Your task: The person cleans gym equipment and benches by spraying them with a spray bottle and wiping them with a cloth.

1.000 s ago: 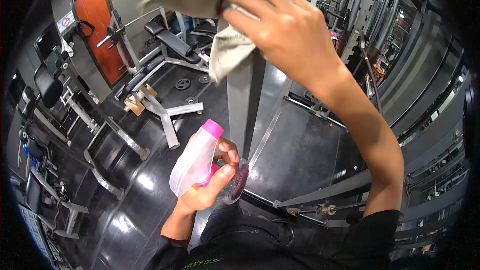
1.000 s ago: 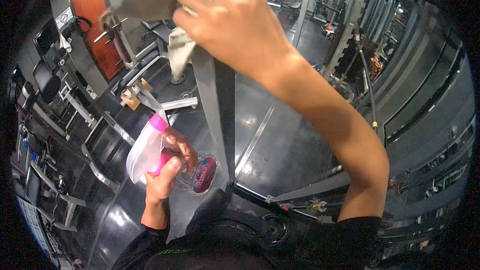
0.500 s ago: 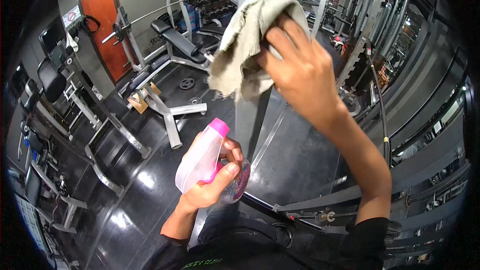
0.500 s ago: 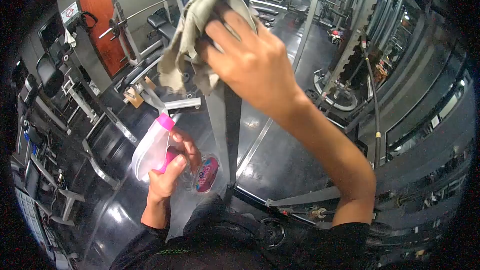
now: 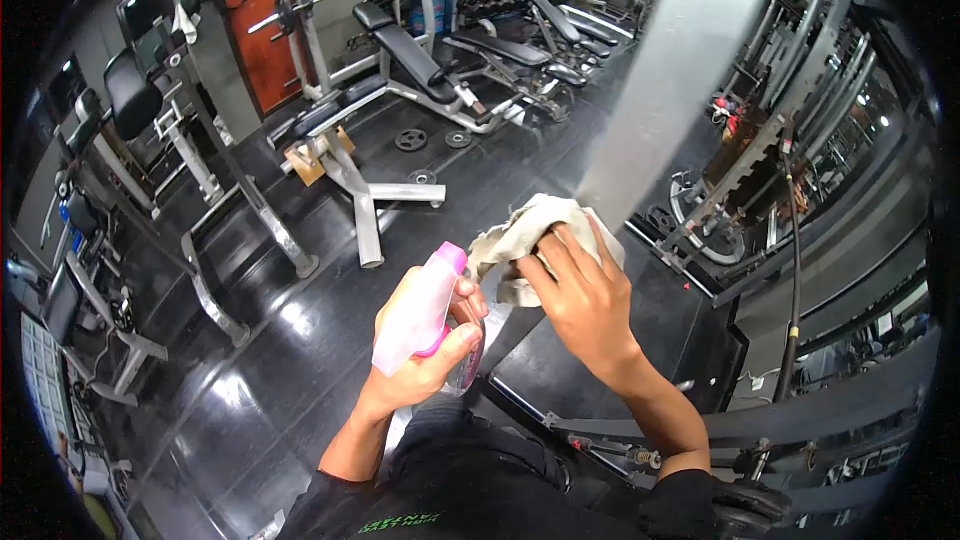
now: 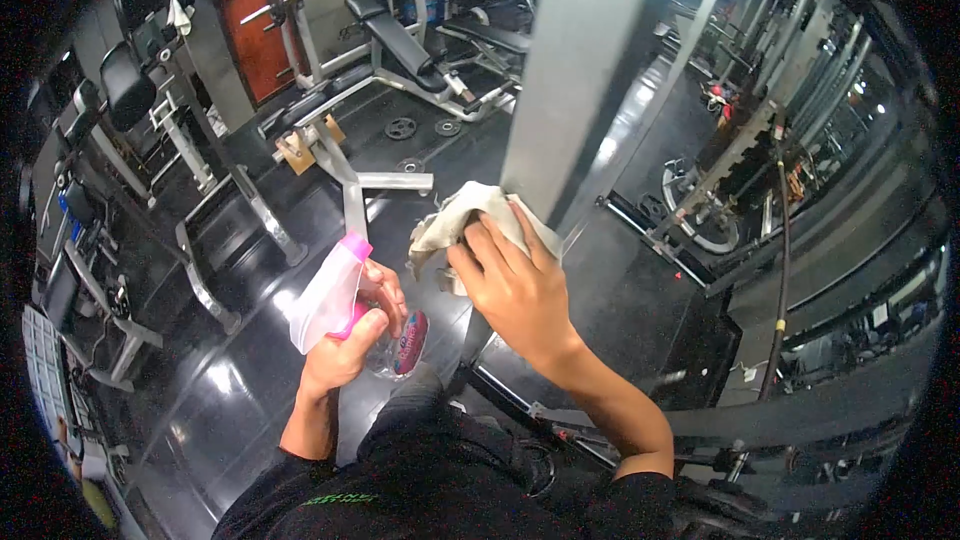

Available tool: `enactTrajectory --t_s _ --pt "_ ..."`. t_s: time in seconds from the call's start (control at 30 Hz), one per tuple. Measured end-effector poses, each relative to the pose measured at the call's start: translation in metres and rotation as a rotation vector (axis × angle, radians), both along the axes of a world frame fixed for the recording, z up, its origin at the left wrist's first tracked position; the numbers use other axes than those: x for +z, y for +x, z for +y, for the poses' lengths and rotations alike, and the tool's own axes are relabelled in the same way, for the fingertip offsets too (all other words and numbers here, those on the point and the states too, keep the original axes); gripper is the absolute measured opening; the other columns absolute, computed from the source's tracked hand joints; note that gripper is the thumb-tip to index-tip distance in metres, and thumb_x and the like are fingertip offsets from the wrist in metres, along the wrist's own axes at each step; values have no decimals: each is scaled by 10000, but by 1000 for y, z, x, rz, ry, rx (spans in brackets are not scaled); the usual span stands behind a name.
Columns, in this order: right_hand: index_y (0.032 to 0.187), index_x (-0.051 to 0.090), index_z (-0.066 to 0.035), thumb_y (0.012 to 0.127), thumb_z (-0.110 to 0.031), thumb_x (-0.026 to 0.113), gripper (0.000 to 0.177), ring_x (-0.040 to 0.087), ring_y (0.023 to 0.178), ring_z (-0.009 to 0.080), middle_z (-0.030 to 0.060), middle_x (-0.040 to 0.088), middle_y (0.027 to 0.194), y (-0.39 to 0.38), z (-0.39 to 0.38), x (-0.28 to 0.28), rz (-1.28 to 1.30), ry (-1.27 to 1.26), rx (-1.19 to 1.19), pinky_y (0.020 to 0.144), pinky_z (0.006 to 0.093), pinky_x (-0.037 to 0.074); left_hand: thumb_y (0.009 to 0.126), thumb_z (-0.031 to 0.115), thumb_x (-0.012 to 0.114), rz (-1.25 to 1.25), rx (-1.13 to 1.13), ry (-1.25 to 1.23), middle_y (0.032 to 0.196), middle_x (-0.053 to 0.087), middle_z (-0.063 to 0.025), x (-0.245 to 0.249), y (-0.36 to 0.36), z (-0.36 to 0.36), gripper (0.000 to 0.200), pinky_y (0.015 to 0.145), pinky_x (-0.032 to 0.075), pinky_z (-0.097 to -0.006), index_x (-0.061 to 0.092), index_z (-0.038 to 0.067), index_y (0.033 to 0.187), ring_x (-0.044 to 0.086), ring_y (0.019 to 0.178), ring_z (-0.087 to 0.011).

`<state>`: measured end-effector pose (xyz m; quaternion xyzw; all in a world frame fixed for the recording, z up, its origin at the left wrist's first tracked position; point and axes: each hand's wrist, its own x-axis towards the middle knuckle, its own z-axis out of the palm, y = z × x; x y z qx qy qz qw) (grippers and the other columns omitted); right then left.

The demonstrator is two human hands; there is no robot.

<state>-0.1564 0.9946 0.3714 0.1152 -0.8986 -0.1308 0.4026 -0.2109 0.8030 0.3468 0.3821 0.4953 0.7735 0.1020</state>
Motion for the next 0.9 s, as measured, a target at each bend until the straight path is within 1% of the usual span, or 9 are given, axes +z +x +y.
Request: enactTrajectory --t_s 0.13,0.4,0.47,0.53,0.6,0.67,0.77,0.87,0.9 --pt "883 658 -160 702 -198 649 185 581 1052 170 14 608 987 -3 -14 -5 -9 -24 -105 1006 398 428 831 19 655 44 17 29 923 593 -140 -14 -26 -3 353 731 494 -300 477 -26 1133 603 744 -164" --pt "1070 633 -96 672 -68 635 399 552 1136 250 72 599 1091 -64 -45 -27 -361 -418 97 869 373 487 861 191 654 52 109 178 988 541 -211 -32 -101 -22 372 765 503 -382 483 19 1143 611 813 -243" --pt "1092 619 -77 615 20 625 487 551 1136 282 96 596 1126 -93 -49 -36 -489 -767 221 869 377 489 853 279 687 323 216 42 1082 512 -214 -41 -133 -29 433 775 506 -379 489 24 1142 615 844 -249" --pt "1134 599 -58 624 77 588 528 575 1108 289 123 601 1136 -119 -51 -54 -541 -918 237 884 376 487 829 373 714 266 220 -92 1128 508 -182 -51 -151 -44 518 786 498 -378 496 31 1152 617 855 -238" --pt "1176 575 -45 696 90 568 499 605 1064 246 124 611 1130 -144 -49 -91 -615 -1383 291 877 353 491 797 383 738 96 95 -122 1026 566 -136 -71 -171 -59 550 756 495 -356 500 41 1157 611 829 -214" --pt "1211 552 -36 801 69 537 423 619 1016 196 109 626 1112 -163 -52 -128 -609 -1504 306 864 339 497 777 394 747 94 156 -265 852 595 -75 -98 -188 -79 594 714 487 -316 492 40 1180 600 785 -175" --pt "1235 530 -40 926 -118 502 320 631 978 177 86 635 1092 -178 -61 -180 -563 -2624 280 863 333 515 801 381 737 -147 76 -319 867 591 -69 -125 -202 -99 586 709 490 -309 477 15 1178 596 789 -160" --pt "1200 544 -41 933 -170 496 301 622 1019 204 94 634 1110 -187 -65 -204 -503 -2891 -4 856 340 523 823 313 738 -279 -21 -270 873 595 -67 -136 -215 -96 540 713 495 -308 475 9 1182 601 782 -149" --pt "1181 547 -43 923 -208 516 308 610 1056 233 102 635 1117 -193 -63 -210 -473 -3003 107 887 375 509 828 286 736 -294 -63 -289 867 598 -66 -140 -220 -93 521 706 496 -301 477 8 1185 602 778 -146"
